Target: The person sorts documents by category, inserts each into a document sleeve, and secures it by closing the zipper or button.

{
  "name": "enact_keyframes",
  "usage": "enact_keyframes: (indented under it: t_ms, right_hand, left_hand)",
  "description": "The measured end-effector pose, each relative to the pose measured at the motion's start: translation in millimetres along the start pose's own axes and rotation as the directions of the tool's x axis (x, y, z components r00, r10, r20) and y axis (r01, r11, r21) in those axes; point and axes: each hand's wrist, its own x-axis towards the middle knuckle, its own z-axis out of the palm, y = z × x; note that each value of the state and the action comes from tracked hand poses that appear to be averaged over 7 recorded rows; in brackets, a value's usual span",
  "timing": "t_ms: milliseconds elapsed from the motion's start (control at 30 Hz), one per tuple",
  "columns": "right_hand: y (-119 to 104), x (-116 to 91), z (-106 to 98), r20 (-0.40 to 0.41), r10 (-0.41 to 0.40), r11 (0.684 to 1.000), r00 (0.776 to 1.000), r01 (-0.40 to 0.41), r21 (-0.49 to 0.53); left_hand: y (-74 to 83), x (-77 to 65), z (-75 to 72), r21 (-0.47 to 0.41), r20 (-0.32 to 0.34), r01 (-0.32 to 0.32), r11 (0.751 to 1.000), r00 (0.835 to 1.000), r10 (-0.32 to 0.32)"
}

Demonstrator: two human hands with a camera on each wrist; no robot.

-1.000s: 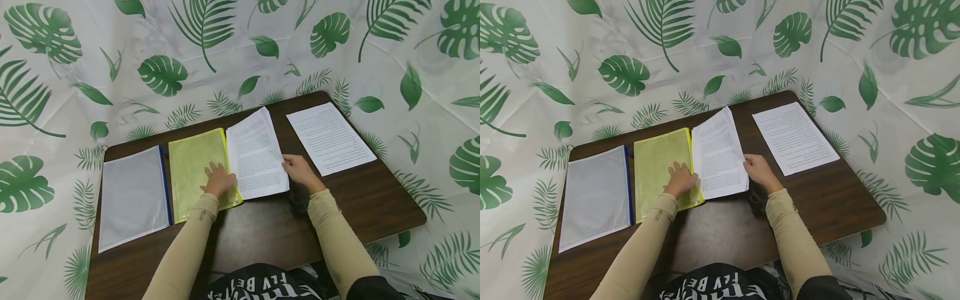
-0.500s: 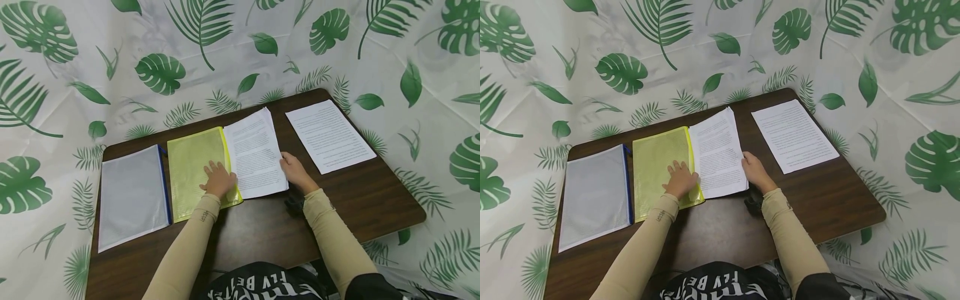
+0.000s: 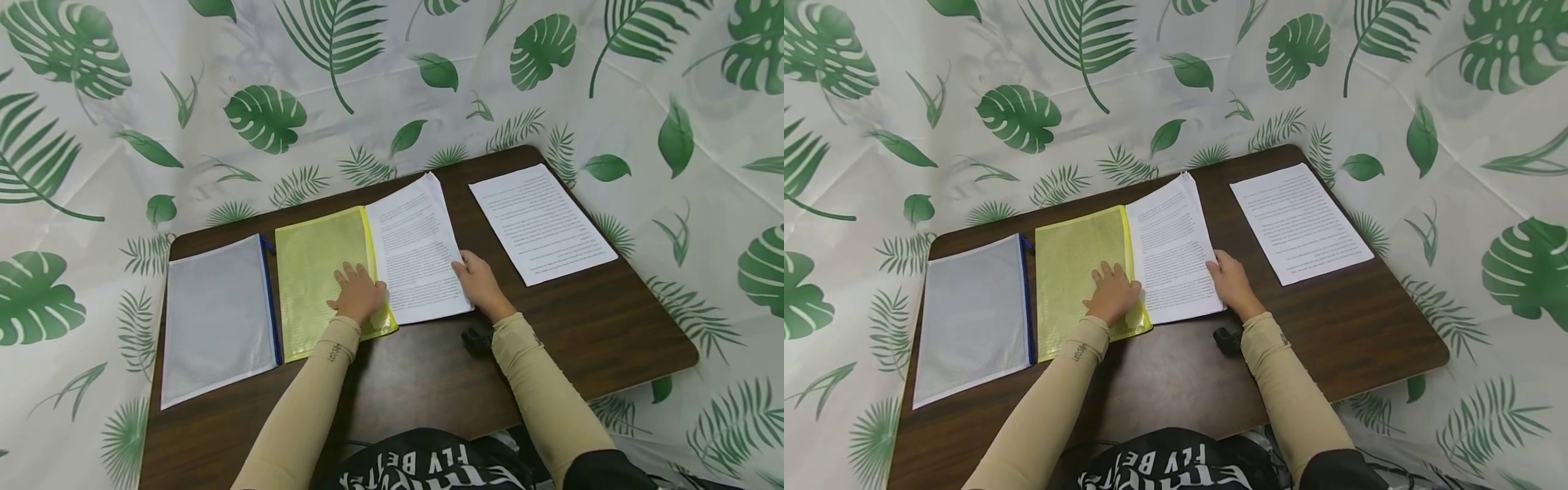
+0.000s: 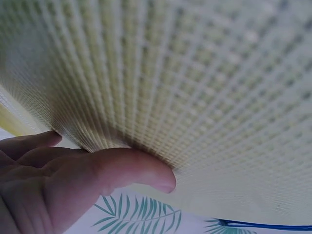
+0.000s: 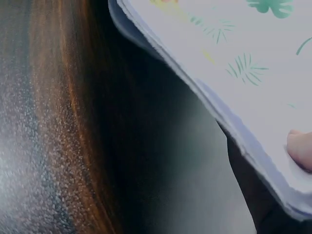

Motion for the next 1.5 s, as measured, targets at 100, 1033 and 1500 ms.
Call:
enact_keyframes:
  t_ms: [100, 1033, 1500]
  right_hand:
    - [0.1, 0.7, -0.8, 0.007, -0.005, 1.0, 1.0, 0.005, -0.002]
    - [13.6, 10.3, 11.5, -0.028, 0.049, 0.997, 0.998, -0.047, 0.063]
    - [19.8, 21.9, 10.2, 0.113, 0.067, 0.923, 0.991, -0.104, 0.369]
  left_hand:
    - [0.3, 0.4, -0.1, 0.003, -0.002, 0.001, 1.0, 1.0, -0.001]
    - [-4.0, 4.1, 5.3, 0.025, -0.017, -0.009, 1.0, 1.0, 0.009]
    - [-1.9, 7.6, 4.1, 0.044, -0.039, -0.011, 0.999, 0.999, 0.013]
